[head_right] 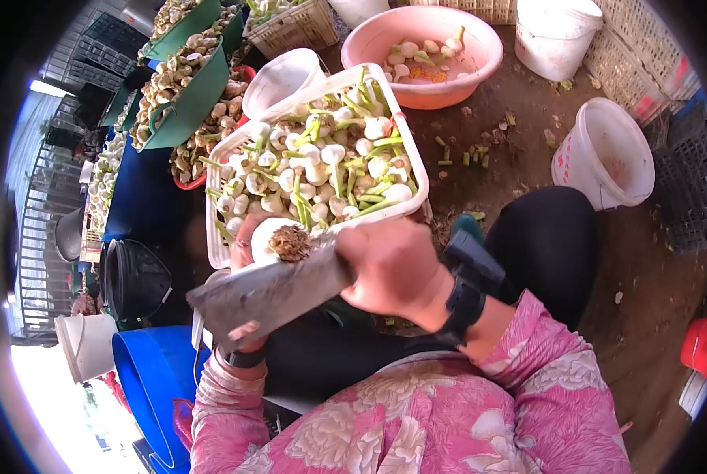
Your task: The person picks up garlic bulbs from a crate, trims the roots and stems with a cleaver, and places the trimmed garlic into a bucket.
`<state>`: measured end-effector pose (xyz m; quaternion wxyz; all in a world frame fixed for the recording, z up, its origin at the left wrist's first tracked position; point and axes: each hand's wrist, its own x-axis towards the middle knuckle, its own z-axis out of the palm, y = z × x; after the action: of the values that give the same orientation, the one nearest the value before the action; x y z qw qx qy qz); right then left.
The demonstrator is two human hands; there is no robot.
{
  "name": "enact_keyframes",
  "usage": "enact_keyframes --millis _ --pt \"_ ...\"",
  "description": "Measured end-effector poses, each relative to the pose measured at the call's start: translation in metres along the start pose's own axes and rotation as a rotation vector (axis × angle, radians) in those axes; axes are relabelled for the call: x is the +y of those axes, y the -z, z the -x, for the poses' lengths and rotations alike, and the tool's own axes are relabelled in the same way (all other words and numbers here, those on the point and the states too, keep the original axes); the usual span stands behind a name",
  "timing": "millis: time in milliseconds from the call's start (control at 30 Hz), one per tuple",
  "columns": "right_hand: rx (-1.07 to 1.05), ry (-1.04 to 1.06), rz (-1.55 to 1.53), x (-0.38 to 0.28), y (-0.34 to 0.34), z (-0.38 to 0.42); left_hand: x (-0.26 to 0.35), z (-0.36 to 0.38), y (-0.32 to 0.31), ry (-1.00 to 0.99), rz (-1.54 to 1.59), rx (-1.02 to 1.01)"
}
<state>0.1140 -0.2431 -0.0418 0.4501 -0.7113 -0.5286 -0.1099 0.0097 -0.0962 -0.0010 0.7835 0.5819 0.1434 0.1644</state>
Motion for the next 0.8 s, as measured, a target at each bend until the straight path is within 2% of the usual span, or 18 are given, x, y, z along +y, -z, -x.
enact_keyframes --millis 67,100,133,200,233,267,333,367,400,467,533,633,700,733,767,800 --pt "-0.045 -0.023 -0.076 0.014 -0.001 0.003 -0.007 0.0 0.011 -0.046 -0.062 -0.065" --pt "-0.026 -0.099 -0.104 0.014 -0.007 0.006 -0.011 0.001 0.008 -0.083 -0.089 -0.089" --pt "-0.048 -0.246 -0.001 0.023 -0.013 0.013 0.007 0.0 0.005 -0.232 -0.886 -0.055" --pt "-0.099 -0.642 0.193 0.055 -0.014 0.007 0.02 0.012 -0.006 -0.534 -0.747 -0.101" --pt "-0.03 -0.592 0.178 0.045 -0.015 0.007 0.016 0.016 -0.014 -0.337 -0.489 0.042" --pt "-0.013 -0.433 0.142 0.03 -0.012 0.008 0.013 0.005 0.009 -0.417 -0.79 -0.089" --pt "0.006 -0.246 0.039 0.004 -0.004 -0.006 0.017 0.004 0.008 -0.384 -0.627 -0.045" --pt "-0.04 -0.318 0.012 0.002 -0.002 -0.01 0.017 0.004 0.008 -0.384 -0.558 -0.008" --pt "0.024 -0.293 0.008 0.008 -0.005 -0.011 0.017 0.005 0.009 -0.388 -0.489 0.028" --pt "0.008 -0.285 0.051 0.011 -0.004 -0.006 0.017 0.005 0.015 -0.398 -0.693 0.019" --pt "0.002 -0.068 -0.019 -0.007 -0.005 -0.005 0.01 0.008 0.012 -0.244 -0.131 -0.06" --pt "-0.044 0.019 -0.031 -0.025 -0.009 -0.009 0.011 0.007 0.011 0.007 -0.037 0.218" --pt "-0.033 0.023 -0.057 -0.022 -0.016 -0.01 0.004 0.01 0.009 -0.048 0.113 0.247" --pt "-0.025 0.002 -0.063 -0.015 -0.023 -0.008 -0.005 0.01 0.012 -0.206 -0.155 0.239" --pt "-0.055 -0.016 -0.091 -0.004 -0.022 -0.008 0.002 0.012 0.021 -0.209 -0.335 0.118" --pt "-0.076 -0.132 -0.085 0.003 -0.023 -0.006 0.012 0.013 0.026 -0.234 -0.509 -0.002"
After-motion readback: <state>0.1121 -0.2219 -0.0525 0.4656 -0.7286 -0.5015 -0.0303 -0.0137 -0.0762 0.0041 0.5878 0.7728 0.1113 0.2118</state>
